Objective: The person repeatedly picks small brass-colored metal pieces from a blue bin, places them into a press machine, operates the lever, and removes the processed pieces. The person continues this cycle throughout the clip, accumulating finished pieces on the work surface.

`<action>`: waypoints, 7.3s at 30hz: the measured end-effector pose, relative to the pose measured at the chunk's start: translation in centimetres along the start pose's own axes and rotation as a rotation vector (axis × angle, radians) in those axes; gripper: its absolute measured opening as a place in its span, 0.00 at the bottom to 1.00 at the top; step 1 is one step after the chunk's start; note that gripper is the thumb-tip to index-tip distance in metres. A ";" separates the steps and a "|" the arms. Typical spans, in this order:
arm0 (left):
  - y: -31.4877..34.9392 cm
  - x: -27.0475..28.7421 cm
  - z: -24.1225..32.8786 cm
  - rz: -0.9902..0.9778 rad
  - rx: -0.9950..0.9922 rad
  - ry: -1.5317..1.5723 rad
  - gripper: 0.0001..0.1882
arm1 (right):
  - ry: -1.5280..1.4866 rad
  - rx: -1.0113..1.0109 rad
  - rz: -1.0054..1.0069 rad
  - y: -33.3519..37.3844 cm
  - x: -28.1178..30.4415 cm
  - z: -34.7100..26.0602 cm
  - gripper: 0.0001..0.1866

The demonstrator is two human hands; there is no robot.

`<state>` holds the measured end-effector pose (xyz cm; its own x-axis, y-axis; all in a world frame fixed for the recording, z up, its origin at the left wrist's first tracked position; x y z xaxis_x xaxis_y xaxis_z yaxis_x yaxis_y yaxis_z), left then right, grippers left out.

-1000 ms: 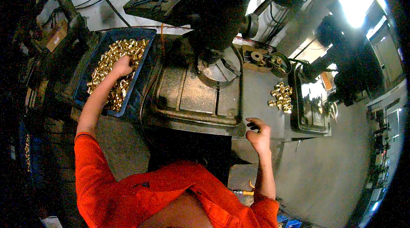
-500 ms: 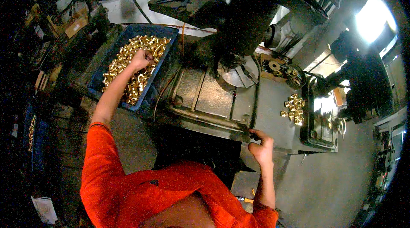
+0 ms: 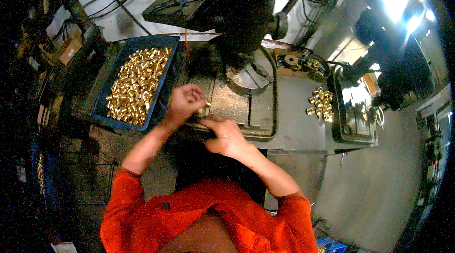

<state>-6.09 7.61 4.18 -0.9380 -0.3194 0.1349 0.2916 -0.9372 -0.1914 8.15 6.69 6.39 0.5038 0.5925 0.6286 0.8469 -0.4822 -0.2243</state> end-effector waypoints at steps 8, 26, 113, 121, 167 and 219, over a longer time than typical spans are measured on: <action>1.5 -6.0 -3.9 -0.002 0.052 0.194 0.06 | 0.202 -0.053 0.041 2.3 0.3 3.0 0.22; 2.2 -6.1 -4.7 0.089 0.169 0.041 0.07 | -0.117 0.004 0.012 3.4 0.6 6.1 0.20; -7.3 -6.2 -9.2 0.030 0.250 0.496 0.25 | -0.247 0.504 1.013 10.0 20.3 1.8 0.09; -6.3 -4.5 -6.7 0.112 -0.016 -0.099 0.19 | -0.034 0.166 1.013 1.6 33.5 -5.1 0.13; 1.3 -14.8 4.2 -0.220 -0.958 -0.762 0.17 | 0.232 -0.220 0.493 5.1 6.9 7.0 0.16; -3.7 20.9 -1.9 0.259 -0.193 -1.017 0.12 | -0.014 -0.580 0.585 16.6 14.7 14.3 0.21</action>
<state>-27.09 4.67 5.82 -0.2286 -0.5564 0.7989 0.3417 -0.8142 -0.4693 32.02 16.61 1.29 0.8416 0.1487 0.5193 0.2267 -0.9698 -0.0897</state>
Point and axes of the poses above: each hand's wrist, its own y-axis away from the middle knuckle, its own x-axis out of the back of the hand, z = x × y, the point moved 7 cm from there along -y, towards the middle knuckle, and after that the axes turned 4 degrees about -x, right-handed, at the moved point
